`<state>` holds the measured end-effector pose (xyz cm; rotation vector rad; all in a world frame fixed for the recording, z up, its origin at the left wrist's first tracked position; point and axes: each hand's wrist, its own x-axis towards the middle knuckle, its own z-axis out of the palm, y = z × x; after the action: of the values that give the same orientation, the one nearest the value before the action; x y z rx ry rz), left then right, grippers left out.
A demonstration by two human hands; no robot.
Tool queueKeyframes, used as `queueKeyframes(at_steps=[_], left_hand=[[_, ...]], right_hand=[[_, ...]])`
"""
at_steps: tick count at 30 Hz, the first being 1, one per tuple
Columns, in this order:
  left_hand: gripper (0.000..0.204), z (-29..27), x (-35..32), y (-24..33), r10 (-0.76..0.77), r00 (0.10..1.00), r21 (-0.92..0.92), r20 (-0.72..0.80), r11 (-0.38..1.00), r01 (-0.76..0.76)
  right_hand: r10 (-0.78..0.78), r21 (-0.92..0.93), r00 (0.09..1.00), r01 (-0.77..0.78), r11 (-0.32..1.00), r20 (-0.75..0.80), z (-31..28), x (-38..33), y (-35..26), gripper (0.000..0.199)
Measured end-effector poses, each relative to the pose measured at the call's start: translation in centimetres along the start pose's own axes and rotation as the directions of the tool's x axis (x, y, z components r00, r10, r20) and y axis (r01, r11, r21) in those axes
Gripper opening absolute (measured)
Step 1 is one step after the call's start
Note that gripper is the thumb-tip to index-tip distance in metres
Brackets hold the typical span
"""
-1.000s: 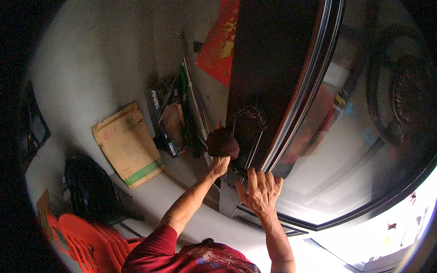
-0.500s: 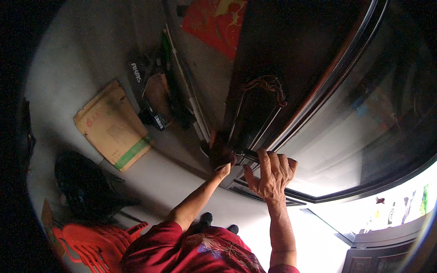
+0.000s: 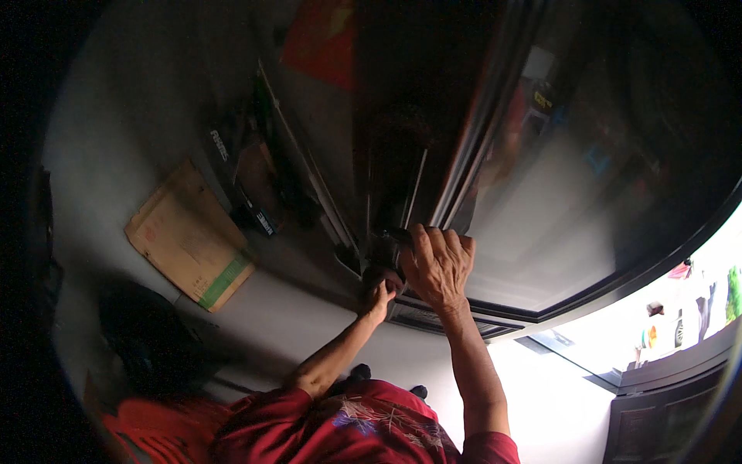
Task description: The person wrings a dark cloth in a red basin, then wipes a wooden table, a plastic chair, and a large metal door with the cloth. The person moves items on the table to access the surface and wipes multiple areas of the door.
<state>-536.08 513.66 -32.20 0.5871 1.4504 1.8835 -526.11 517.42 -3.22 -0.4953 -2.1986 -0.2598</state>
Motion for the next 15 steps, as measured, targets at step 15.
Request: queueKeyframes(at_steps=[15], left_hand=[[0.021,11.9,-3.4,3.2,0.424,0.89,0.337,-0.168,0.873,-0.353]], right_hand=[[0.084,0.418,0.996,-0.072,0.905,-0.01,-8.3,-8.4,6.0,0.05]])
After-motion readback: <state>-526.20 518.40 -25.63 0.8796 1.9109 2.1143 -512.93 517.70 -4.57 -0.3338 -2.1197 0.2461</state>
